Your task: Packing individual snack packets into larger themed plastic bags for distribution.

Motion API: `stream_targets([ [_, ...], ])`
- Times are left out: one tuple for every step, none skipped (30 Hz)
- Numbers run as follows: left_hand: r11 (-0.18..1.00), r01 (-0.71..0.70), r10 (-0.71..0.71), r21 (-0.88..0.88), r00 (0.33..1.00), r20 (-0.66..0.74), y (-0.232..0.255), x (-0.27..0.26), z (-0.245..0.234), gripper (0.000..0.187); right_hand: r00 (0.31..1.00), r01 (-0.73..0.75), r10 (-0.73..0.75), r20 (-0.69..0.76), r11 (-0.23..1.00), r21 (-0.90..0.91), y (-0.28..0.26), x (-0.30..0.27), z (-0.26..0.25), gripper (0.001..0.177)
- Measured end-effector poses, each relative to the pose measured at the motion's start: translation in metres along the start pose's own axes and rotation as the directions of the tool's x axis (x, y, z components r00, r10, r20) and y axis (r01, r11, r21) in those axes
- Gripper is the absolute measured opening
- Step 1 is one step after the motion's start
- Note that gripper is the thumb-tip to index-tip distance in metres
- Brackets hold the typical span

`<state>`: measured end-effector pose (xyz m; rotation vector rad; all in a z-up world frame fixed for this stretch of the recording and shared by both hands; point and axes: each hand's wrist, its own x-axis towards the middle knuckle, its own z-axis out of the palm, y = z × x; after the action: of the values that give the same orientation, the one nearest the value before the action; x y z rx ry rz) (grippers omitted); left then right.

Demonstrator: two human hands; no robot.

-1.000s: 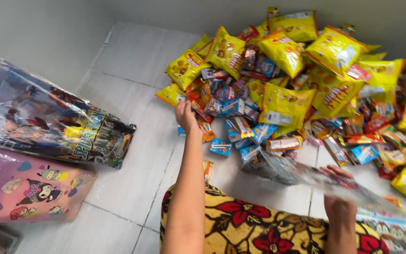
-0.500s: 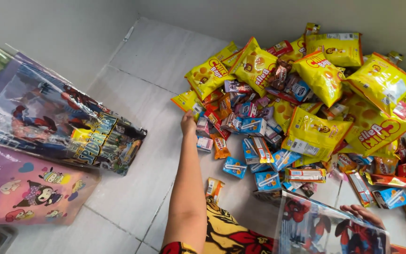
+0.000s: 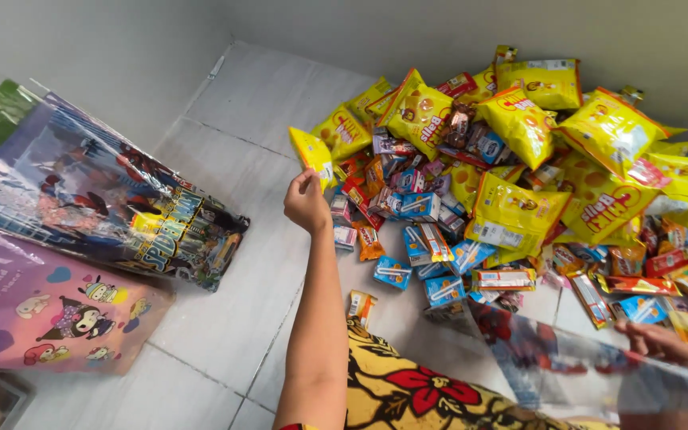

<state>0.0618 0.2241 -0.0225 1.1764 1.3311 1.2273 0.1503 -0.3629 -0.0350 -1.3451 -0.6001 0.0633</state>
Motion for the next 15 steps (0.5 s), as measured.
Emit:
stream_targets([
  [1.000,-0.003,0.003,-0.006,1.000,0.007,0.006,-0.007,-0.005,0.010,1.000,0.008,-0.008,-0.006,1.000,-0.002,-0.023,0.007,0.033,0.043],
  [0.991,-0.128,0.129,-0.031,0.991,0.040,0.013,-0.015,-0.008,0.009,0.978,0.079,-0.119,-0.171,0.971,-0.225,-0.047,0.015,0.064,0.027],
  [0.967,-0.249,0.253,-0.059,0.965,0.069,0.019,-0.023,-0.012,0.008,0.918,0.100,-0.253,-0.306,0.893,-0.439,-0.071,0.023,0.095,0.030],
  [0.965,-0.252,0.257,-0.073,0.963,0.074,0.027,-0.031,-0.019,0.008,0.912,0.109,-0.267,-0.311,0.890,-0.444,-0.080,0.028,0.098,0.030],
  [0.958,-0.266,0.277,-0.106,0.955,0.109,0.034,-0.039,-0.026,0.005,0.908,0.093,-0.271,-0.318,0.873,-0.479,-0.089,0.032,0.100,0.028],
  [0.951,-0.278,0.297,-0.137,0.944,0.144,0.041,-0.047,-0.033,0.003,0.905,0.075,-0.274,-0.326,0.856,-0.512,-0.098,0.037,0.103,0.030],
  [0.948,-0.280,0.302,-0.149,0.942,0.149,0.043,-0.054,-0.041,0.003,0.900,0.081,-0.285,-0.331,0.853,-0.516,-0.105,0.041,0.101,0.030],
  [0.962,-0.224,0.252,-0.156,0.948,0.193,0.045,-0.060,-0.049,0.005,0.915,0.151,-0.326,-0.238,0.823,-0.548,-0.111,0.045,0.100,0.031],
  [0.973,-0.168,0.203,-0.160,0.950,0.237,0.047,-0.067,-0.057,0.009,0.921,0.222,-0.363,-0.143,0.789,-0.573,-0.117,0.050,0.099,0.033],
  [0.971,-0.171,0.209,-0.167,0.947,0.246,0.040,-0.069,-0.060,0.009,0.917,0.222,-0.370,-0.151,0.786,-0.576,-0.126,0.055,0.103,0.033],
  [0.968,-0.122,0.182,-0.221,0.943,0.277,0.032,-0.071,-0.062,0.011,0.899,0.295,-0.436,-0.047,0.680,-0.671,-0.135,0.060,0.107,0.032],
  [0.961,-0.068,0.154,-0.269,0.938,0.311,0.023,-0.075,-0.066,0.014,0.875,0.362,-0.479,0.066,0.560,-0.746,-0.144,0.063,0.111,0.032],
  [0.960,-0.068,0.157,-0.272,0.934,0.321,0.017,-0.075,-0.069,0.014,0.874,0.356,-0.482,0.058,0.556,-0.751,-0.144,0.066,0.109,0.032],
  [0.958,-0.045,0.145,-0.282,0.928,0.343,0.010,-0.076,-0.070,0.015,0.878,0.357,-0.468,0.097,0.507,-0.785,-0.144,0.069,0.105,0.032],
  [0.956,-0.022,0.133,-0.292,0.921,0.365,0.002,-0.078,-0.071,0.017,0.883,0.357,-0.450,0.135,0.456,-0.815,-0.144,0.072,0.102,0.032],
])
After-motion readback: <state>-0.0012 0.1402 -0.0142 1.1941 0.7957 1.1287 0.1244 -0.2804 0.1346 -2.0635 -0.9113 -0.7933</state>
